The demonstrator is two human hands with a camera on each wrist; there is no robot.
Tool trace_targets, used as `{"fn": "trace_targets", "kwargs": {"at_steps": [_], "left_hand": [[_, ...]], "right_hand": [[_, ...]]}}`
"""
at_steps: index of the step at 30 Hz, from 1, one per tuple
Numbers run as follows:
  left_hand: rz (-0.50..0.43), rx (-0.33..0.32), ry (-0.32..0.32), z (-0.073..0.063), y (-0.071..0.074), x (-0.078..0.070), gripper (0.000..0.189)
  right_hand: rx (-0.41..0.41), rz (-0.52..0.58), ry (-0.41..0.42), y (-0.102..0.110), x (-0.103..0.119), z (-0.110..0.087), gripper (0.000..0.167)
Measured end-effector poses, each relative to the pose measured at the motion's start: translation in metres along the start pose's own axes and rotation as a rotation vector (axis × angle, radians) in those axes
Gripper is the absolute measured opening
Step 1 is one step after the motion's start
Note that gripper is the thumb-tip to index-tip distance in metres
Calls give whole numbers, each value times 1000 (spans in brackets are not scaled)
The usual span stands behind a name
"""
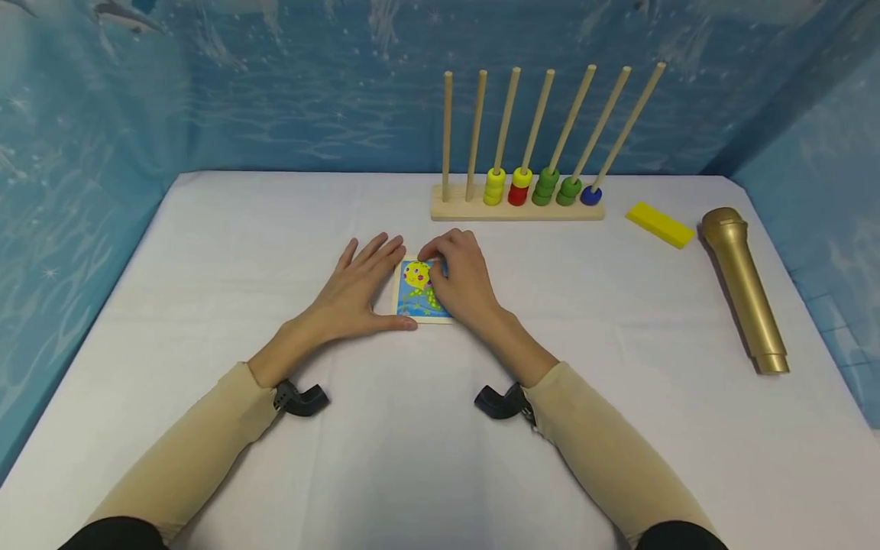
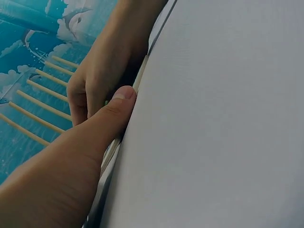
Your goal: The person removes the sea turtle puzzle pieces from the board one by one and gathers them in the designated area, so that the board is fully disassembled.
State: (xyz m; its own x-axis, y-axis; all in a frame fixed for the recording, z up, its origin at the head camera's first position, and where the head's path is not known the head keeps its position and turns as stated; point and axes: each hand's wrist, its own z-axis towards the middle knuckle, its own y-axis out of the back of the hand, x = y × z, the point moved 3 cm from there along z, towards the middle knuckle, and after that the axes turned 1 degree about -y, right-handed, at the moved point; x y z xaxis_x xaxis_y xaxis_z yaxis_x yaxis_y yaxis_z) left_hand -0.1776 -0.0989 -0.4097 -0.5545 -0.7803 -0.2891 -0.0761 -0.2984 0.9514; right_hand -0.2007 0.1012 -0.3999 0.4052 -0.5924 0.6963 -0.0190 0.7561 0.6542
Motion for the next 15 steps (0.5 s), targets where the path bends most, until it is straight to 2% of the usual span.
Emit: {"fn": "trace_targets", "kwargs": {"at_steps": [5,11,15], "left_hand": [[-6,3,-4,-2,1,1,121],[7,-12,-13,-1,1,1,120],[15,-12,-12,-1,1,0,120]], "right_hand": [[-5,-28,-4,-5,5,0,23],[-26,-104,30,-8,13,-1,20],[-18,-141,12,-11,17,-3,19]]}}
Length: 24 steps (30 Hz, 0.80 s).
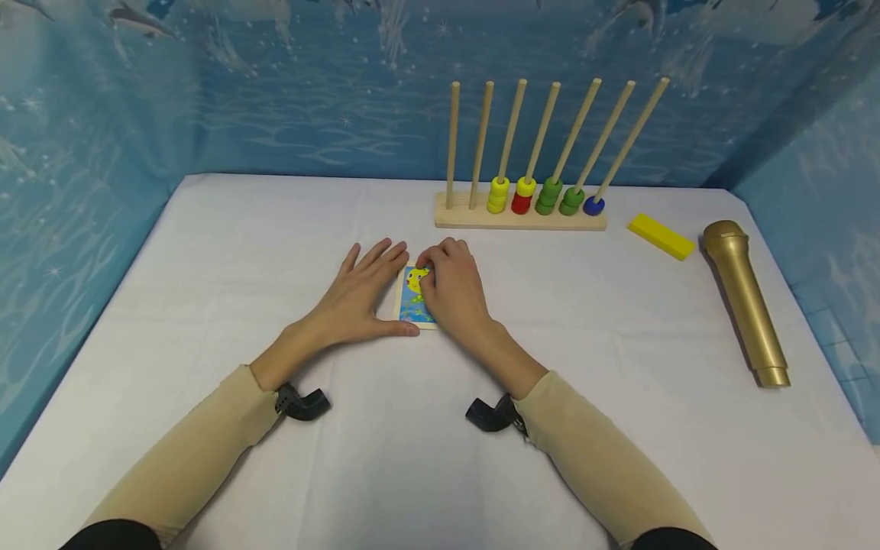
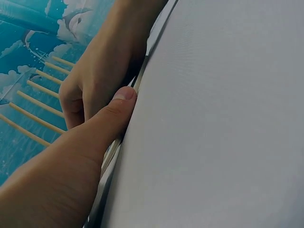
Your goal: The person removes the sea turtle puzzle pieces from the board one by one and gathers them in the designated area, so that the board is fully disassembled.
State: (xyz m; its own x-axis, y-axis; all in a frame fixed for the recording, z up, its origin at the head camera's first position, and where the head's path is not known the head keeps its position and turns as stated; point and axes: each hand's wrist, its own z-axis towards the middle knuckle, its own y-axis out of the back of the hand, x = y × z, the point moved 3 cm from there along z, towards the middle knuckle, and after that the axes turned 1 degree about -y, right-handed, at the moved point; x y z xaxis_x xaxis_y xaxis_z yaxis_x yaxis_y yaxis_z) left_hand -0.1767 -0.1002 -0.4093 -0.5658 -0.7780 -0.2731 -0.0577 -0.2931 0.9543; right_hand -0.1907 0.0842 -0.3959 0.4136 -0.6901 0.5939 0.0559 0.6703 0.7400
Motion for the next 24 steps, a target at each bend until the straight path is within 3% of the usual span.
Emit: {"fn": "trace_targets", "kwargs": {"at_steps": [8,18,24], "left_hand": [[2,-1,6,0,0,0,119],[-6,-1,1,0,1,1,118],[-5,-3,2,0,0,1,119]], "right_hand": [[-6,-2,-36,-2,3,-1,20],[61,40,-99,-4,2,1,22],[25,51,-93,-3,3,-2,21]]}}
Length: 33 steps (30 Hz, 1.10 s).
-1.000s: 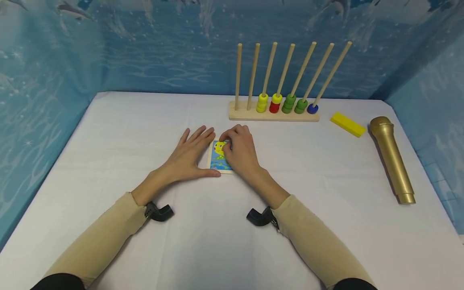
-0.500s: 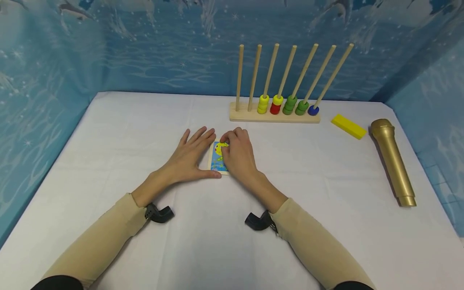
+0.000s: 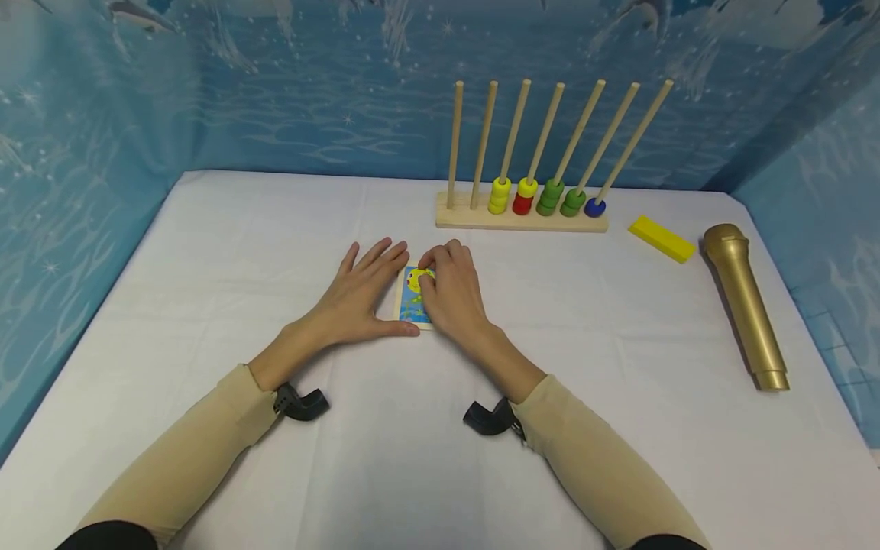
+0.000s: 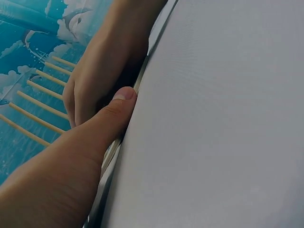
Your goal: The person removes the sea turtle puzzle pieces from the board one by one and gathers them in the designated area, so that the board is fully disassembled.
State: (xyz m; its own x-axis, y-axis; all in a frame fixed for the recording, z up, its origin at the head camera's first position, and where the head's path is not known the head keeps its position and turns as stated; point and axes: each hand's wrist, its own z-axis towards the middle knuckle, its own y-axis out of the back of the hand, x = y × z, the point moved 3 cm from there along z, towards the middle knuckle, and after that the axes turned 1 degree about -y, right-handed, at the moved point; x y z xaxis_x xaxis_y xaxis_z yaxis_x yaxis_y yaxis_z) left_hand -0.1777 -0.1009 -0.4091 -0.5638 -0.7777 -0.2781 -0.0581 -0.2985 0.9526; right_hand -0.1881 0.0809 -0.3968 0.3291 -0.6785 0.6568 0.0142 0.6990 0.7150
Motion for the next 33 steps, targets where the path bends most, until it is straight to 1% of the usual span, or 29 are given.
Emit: {"fn": "trace_targets", "kwargs": {"at_steps": [6,13,16,21,25,33], "left_hand": [[-2,3,1,1,-1,1,119],[-2,16,3,1,-1,0,119],[-13,16,5,1,1,0,118],[-19,9,3,2,2,1,118],[-16,13,10,2,2,1,118],[-12,16,11,2,-2,2,119]], "right_hand": [[-29,-23,23,0,-1,-2,22],[-45,35,21,3,-2,-2,23],[-35,52,1,3,-1,0,22],[12,42,-45,2,-2,4,23],[43,30,-55,1,-2,6,23],[76,54,-77,1,-3,6,20]]}}
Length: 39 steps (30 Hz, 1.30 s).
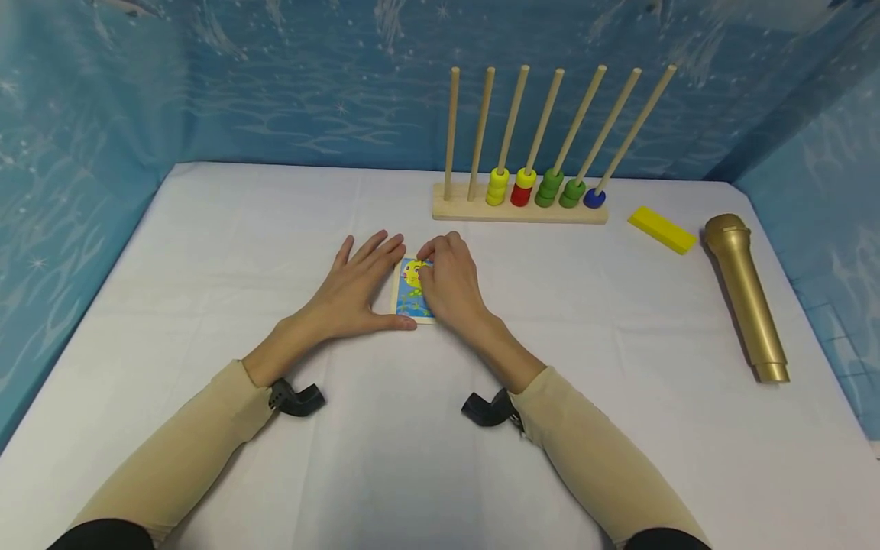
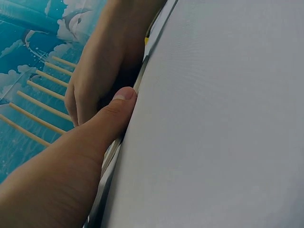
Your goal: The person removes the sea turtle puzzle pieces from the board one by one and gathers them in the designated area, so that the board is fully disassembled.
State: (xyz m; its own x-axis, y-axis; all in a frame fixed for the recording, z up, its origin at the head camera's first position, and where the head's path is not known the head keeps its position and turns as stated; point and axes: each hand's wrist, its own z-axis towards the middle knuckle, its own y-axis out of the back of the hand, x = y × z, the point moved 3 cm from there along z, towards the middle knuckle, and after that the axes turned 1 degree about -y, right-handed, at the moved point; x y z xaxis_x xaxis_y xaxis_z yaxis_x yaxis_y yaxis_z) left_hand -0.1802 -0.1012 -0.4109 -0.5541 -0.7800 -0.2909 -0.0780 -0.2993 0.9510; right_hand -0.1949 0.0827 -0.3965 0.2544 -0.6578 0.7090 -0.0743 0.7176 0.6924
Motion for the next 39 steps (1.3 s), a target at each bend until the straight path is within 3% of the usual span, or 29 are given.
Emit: {"fn": "trace_targets", "kwargs": {"at_steps": [10,16,20,23,30,39], "left_hand": [[-1,-5,-8,0,1,0,119],[-2,-3,-13,1,1,-2,120],[2,-5,-6,0,0,-2,120],[-2,-7,-1,0,0,-1,120],[-14,8,14,0,-1,-2,121],[-17,-11,5,0,0,-3,122]], "right_hand": [[-88,141,53,3,-5,-2,8],[-84,191,79,8,-6,-2,23],[-85,200,59,17,-11,-1,24],[-133,216,12,29,-23,0,20],[-290,173,-142,61,-59,-1,20],[-331,42,-118,74,-69,-6,19]]}}
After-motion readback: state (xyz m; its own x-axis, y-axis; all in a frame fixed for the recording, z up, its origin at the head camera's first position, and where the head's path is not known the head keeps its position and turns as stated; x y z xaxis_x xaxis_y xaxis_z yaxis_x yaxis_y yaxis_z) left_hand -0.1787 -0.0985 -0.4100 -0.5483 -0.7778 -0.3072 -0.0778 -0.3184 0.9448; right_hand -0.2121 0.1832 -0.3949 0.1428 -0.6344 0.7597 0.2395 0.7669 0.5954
